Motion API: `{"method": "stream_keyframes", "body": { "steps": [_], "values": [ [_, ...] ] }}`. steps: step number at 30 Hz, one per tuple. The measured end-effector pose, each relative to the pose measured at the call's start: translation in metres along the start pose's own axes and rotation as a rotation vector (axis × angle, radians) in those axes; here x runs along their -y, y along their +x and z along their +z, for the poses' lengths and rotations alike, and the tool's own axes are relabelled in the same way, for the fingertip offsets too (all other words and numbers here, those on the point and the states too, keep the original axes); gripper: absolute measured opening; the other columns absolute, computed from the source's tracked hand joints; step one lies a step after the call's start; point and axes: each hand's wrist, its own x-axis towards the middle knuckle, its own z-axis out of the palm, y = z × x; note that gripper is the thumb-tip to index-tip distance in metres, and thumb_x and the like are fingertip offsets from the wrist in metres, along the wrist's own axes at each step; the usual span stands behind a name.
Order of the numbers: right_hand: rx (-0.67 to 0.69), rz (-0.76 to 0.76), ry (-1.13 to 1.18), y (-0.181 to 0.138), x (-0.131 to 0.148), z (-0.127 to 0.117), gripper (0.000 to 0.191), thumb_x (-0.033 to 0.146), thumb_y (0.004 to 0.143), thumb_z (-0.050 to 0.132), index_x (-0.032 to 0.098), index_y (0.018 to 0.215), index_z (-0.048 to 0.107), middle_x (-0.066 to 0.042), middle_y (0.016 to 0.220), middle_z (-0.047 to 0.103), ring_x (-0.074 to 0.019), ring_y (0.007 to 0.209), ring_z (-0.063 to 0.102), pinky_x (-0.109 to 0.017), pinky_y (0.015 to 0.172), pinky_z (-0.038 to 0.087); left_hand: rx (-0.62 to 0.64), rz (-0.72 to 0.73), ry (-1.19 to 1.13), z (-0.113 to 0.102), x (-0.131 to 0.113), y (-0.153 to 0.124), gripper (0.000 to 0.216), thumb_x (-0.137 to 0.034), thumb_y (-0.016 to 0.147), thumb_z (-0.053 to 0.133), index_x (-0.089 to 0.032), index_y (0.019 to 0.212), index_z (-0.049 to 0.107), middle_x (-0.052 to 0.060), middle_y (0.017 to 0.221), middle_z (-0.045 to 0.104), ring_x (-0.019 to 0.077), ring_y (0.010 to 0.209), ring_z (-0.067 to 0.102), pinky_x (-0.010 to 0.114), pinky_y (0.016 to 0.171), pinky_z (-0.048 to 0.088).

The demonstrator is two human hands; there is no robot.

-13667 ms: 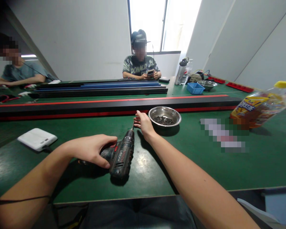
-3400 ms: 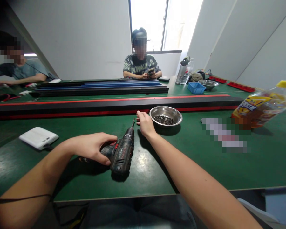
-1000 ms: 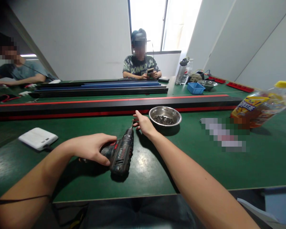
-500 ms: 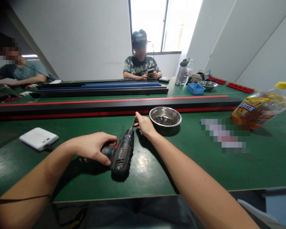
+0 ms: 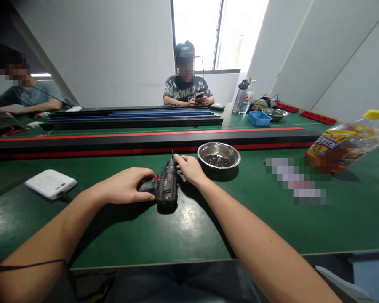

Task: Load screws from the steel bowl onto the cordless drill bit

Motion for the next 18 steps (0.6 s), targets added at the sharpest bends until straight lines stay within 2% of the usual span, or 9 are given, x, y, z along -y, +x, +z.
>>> {"method": "stream_keyframes", "body": {
  "steps": [3,7,13,18],
  "values": [
    [0.036,-0.056,-0.055,-0.0016,0.0007,-0.0011,0.036,0.046,0.098,0.060,0.017,0.090,0.079,-0.009,0.093,0.077,-0.0202,0.083,0.069,-0.027,0.067,0.051,-0.058,0.019,0.043,0.0027,0.0042,0.0003,0.049,-0.063,0.084,0.069,-0.023,0.112,0.066,0.008,0.109,0.072,0.0281,0.098,0.067,0.035,0.082,0.048],
    [0.057,-0.095,-0.076,-0.0034,0.0023,-0.0018,0.029,0.041,0.096,0.064,0.019,0.101,0.082,-0.008,0.108,0.080,-0.0227,0.095,0.072,-0.031,0.079,0.055,-0.082,0.052,0.063,0.0049,0.0080,0.0009,0.051,-0.062,0.086,0.068,-0.023,0.118,0.066,0.009,0.115,0.071,0.0294,0.105,0.067,0.036,0.089,0.049],
    [0.036,-0.103,-0.106,-0.0071,0.0071,-0.0005,0.028,0.035,0.094,0.070,0.018,0.111,0.082,-0.012,0.119,0.079,-0.0272,0.110,0.073,-0.043,0.103,0.053,-0.082,0.063,0.082,0.0058,0.0093,0.0023,0.048,-0.063,0.087,0.068,-0.021,0.111,0.066,0.010,0.109,0.071,0.0287,0.101,0.067,0.036,0.088,0.049],
    [0.033,-0.105,-0.140,-0.0082,0.0086,-0.0006,0.031,0.033,0.094,0.070,0.014,0.116,0.080,-0.014,0.122,0.078,-0.0283,0.116,0.073,-0.043,0.108,0.051,-0.082,0.087,0.089,0.0056,0.0091,0.0026,0.045,-0.062,0.088,0.067,-0.021,0.106,0.066,0.010,0.106,0.071,0.0274,0.098,0.067,0.034,0.085,0.050]
  ]
}}
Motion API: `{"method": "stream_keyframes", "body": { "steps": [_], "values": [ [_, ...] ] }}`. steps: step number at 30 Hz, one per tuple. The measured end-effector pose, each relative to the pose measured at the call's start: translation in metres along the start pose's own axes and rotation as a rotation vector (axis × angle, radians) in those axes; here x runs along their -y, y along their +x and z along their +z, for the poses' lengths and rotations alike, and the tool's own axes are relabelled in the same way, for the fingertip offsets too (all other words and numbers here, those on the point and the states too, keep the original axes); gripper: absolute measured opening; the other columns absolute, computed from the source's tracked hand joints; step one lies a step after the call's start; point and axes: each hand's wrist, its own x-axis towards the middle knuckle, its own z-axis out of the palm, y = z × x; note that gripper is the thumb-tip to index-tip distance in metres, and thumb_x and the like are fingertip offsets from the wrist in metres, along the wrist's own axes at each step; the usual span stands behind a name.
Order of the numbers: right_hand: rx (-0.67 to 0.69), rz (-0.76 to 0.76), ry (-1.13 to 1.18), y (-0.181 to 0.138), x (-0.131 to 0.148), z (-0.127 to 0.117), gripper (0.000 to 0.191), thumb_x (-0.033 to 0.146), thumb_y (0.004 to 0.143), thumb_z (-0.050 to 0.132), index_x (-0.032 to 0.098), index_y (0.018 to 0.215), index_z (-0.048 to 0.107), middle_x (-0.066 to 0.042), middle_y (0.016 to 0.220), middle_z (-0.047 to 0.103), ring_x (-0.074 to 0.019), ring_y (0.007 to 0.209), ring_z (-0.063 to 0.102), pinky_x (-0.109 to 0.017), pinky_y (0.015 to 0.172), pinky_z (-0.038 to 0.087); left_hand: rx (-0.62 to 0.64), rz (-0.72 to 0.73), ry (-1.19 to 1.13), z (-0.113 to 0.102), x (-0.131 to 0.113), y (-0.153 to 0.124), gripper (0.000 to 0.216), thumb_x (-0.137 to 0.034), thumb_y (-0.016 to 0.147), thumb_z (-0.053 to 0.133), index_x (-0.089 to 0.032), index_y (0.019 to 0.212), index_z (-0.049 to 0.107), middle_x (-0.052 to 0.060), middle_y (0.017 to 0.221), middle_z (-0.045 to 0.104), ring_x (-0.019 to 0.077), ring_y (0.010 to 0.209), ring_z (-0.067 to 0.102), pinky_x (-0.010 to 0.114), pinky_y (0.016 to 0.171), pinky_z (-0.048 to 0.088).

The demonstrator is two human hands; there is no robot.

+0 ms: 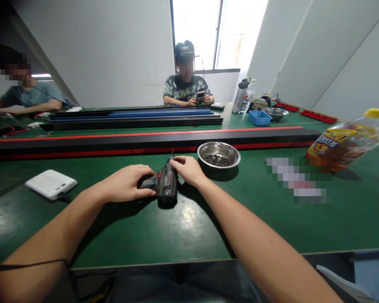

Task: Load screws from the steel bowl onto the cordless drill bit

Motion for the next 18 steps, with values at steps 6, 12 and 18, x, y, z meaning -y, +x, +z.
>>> {"method": "stream_keyframes", "body": {
  "steps": [6,12,18],
  "values": [
    [0.006,0.005,-0.031,0.0010,-0.0020,-0.0002,0.030,0.032,0.095,0.069,0.015,0.118,0.079,-0.012,0.123,0.078,-0.0277,0.117,0.073,-0.041,0.109,0.051,-0.021,0.011,0.024,0.0015,0.0002,0.0006,0.042,-0.061,0.089,0.068,-0.022,0.102,0.065,0.008,0.103,0.070,0.0264,0.094,0.067,0.034,0.082,0.050],
    [-0.001,-0.005,-0.043,0.0000,-0.0013,-0.0002,0.029,0.031,0.096,0.069,0.016,0.118,0.080,-0.012,0.122,0.078,-0.0277,0.116,0.073,-0.041,0.107,0.053,-0.027,0.023,0.031,0.0016,-0.0003,0.0017,0.042,-0.062,0.089,0.067,-0.021,0.101,0.066,0.007,0.101,0.070,0.0261,0.093,0.067,0.034,0.080,0.050],
    [-0.005,-0.001,-0.057,0.0002,-0.0019,-0.0001,0.031,0.032,0.096,0.069,0.015,0.119,0.079,-0.013,0.124,0.078,-0.0273,0.115,0.074,-0.041,0.108,0.053,-0.021,0.022,0.024,0.0000,-0.0017,0.0015,0.042,-0.061,0.089,0.068,-0.021,0.102,0.068,0.007,0.099,0.070,0.0254,0.091,0.067,0.033,0.080,0.049]
  ]
}}
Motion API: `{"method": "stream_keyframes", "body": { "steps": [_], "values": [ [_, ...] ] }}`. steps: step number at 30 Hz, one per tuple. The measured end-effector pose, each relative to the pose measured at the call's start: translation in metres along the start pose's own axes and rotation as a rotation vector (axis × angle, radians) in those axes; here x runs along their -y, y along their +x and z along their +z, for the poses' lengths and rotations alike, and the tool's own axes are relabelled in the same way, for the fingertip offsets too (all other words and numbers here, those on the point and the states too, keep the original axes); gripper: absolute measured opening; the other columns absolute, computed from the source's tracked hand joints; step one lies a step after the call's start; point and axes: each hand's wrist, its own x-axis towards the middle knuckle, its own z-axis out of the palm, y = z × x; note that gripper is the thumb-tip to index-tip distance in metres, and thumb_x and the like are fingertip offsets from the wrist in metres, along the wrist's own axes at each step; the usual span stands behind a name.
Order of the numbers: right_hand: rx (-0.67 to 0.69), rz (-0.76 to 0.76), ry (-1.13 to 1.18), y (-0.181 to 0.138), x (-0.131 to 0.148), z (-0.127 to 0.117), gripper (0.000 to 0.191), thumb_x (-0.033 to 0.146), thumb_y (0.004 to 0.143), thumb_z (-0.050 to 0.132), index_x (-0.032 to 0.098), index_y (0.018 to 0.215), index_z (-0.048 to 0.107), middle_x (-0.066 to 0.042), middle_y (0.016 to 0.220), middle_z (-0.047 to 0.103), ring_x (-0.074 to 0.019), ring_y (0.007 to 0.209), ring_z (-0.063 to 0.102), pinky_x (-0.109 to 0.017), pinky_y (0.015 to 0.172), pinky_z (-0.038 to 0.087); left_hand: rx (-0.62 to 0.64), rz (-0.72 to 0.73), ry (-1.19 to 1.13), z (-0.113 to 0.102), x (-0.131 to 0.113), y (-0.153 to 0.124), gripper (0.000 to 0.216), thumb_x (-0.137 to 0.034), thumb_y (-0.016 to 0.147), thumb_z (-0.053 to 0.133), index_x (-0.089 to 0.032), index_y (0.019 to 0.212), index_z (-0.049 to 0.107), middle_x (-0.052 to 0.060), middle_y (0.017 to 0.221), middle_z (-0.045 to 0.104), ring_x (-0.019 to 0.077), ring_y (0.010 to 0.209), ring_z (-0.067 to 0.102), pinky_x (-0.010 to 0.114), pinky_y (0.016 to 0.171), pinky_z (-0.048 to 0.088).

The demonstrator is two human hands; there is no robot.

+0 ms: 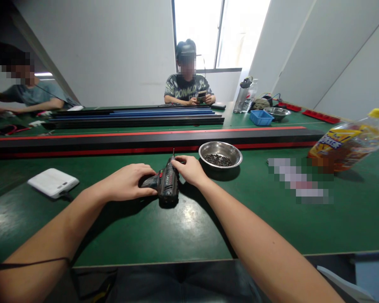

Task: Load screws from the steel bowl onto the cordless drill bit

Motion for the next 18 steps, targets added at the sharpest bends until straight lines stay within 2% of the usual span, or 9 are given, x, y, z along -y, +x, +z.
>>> {"method": "stream_keyframes", "body": {
  "steps": [8,18],
  "values": [
    [-0.008,-0.013,-0.025,-0.0006,-0.0003,0.0003,0.030,0.034,0.096,0.069,0.018,0.119,0.080,-0.011,0.123,0.078,-0.0266,0.117,0.074,-0.041,0.109,0.053,0.004,-0.012,0.002,-0.0018,-0.0025,0.0011,0.044,-0.063,0.089,0.067,-0.021,0.100,0.069,0.007,0.099,0.071,0.0248,0.090,0.067,0.032,0.077,0.049],
    [-0.022,-0.006,-0.048,-0.0017,0.0009,0.0010,0.033,0.033,0.096,0.069,0.016,0.121,0.079,-0.013,0.125,0.078,-0.0272,0.119,0.073,-0.040,0.111,0.052,0.001,0.003,0.008,-0.0007,-0.0012,0.0014,0.046,-0.063,0.089,0.068,-0.020,0.103,0.070,0.007,0.100,0.072,0.0252,0.092,0.068,0.034,0.079,0.050]
  ]
}}
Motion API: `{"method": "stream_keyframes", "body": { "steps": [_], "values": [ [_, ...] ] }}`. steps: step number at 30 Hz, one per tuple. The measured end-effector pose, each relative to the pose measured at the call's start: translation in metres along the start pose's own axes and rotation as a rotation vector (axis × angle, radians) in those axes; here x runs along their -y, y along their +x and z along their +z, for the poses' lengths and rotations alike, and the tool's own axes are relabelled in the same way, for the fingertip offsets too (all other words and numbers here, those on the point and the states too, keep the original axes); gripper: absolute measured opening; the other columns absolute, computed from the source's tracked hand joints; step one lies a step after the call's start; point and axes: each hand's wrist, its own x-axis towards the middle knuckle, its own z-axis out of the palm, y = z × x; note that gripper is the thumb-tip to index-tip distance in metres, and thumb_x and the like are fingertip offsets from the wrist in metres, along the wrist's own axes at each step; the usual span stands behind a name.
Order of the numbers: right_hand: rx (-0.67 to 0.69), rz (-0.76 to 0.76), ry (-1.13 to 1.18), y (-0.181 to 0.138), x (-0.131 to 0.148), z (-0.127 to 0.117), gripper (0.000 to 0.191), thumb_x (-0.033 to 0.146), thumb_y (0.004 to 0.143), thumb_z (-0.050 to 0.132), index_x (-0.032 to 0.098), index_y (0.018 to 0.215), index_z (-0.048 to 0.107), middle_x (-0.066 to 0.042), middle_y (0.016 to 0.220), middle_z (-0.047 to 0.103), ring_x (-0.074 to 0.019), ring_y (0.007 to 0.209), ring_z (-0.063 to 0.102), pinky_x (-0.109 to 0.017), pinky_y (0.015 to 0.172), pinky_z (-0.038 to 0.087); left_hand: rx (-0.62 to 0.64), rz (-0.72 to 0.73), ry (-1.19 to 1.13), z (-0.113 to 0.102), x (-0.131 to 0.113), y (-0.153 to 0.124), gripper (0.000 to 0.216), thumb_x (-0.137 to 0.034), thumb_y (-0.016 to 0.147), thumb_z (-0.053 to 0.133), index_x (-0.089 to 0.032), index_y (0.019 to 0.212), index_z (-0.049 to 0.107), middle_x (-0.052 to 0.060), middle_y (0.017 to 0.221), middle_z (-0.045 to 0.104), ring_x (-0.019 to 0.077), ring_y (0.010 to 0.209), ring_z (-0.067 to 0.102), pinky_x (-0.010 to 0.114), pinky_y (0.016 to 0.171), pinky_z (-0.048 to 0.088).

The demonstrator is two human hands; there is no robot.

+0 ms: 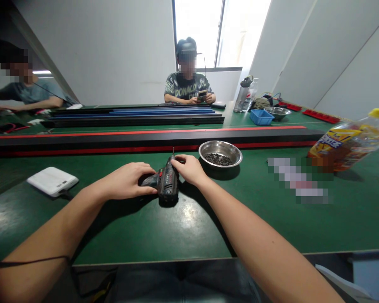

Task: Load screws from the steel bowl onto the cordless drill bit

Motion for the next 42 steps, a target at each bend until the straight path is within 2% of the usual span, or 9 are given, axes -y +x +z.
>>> {"method": "stream_keyframes", "body": {
  "steps": [24,30,34,36,39,42],
  "values": [
    [-0.002,-0.024,-0.101,-0.002,0.005,-0.001,0.034,0.036,0.097,0.067,0.017,0.123,0.078,-0.012,0.127,0.077,-0.0260,0.120,0.072,-0.039,0.111,0.051,0.002,-0.021,-0.016,-0.002,-0.001,-0.001,0.043,-0.062,0.088,0.068,-0.021,0.100,0.070,0.007,0.098,0.072,0.0251,0.090,0.068,0.033,0.078,0.050],
    [-0.035,-0.108,-0.270,-0.008,0.010,0.002,0.036,0.037,0.100,0.061,0.017,0.125,0.077,-0.014,0.128,0.076,-0.0286,0.119,0.071,-0.040,0.108,0.052,-0.006,-0.026,-0.042,0.000,-0.001,-0.002,0.040,-0.059,0.086,0.071,-0.022,0.099,0.068,0.008,0.100,0.072,0.0250,0.090,0.067,0.032,0.079,0.050],
    [-0.125,-0.286,-0.400,-0.015,0.021,-0.005,0.035,0.032,0.099,0.061,0.016,0.126,0.075,-0.014,0.126,0.075,-0.0281,0.116,0.070,-0.039,0.107,0.051,-0.007,-0.028,-0.052,0.000,-0.001,-0.002,0.038,-0.058,0.086,0.071,-0.022,0.097,0.068,0.007,0.098,0.073,0.0249,0.089,0.068,0.032,0.078,0.049],
    [-0.202,-0.326,-0.416,-0.016,0.026,-0.013,0.034,0.031,0.099,0.059,0.017,0.127,0.074,-0.012,0.125,0.074,-0.0269,0.113,0.070,-0.038,0.105,0.052,-0.007,-0.030,-0.060,0.000,-0.001,-0.002,0.038,-0.057,0.085,0.072,-0.022,0.100,0.069,0.007,0.099,0.073,0.0254,0.091,0.068,0.033,0.080,0.049],
    [-0.337,-0.321,-0.491,-0.010,0.029,-0.032,0.035,0.032,0.101,0.054,0.015,0.125,0.073,-0.015,0.120,0.074,-0.0294,0.112,0.068,-0.042,0.104,0.050,0.007,-0.030,-0.080,-0.002,-0.002,-0.003,0.041,-0.057,0.084,0.073,-0.022,0.105,0.070,0.007,0.100,0.073,0.0258,0.093,0.069,0.033,0.081,0.049],
    [-0.439,-0.206,-0.645,-0.001,0.025,-0.052,0.040,0.037,0.100,0.055,0.010,0.122,0.075,-0.020,0.117,0.073,-0.0336,0.111,0.066,-0.046,0.104,0.049,0.042,-0.044,-0.120,-0.004,-0.003,-0.004,0.042,-0.057,0.081,0.075,-0.022,0.104,0.069,0.005,0.097,0.073,0.0239,0.087,0.068,0.032,0.076,0.048]
  ]
}}
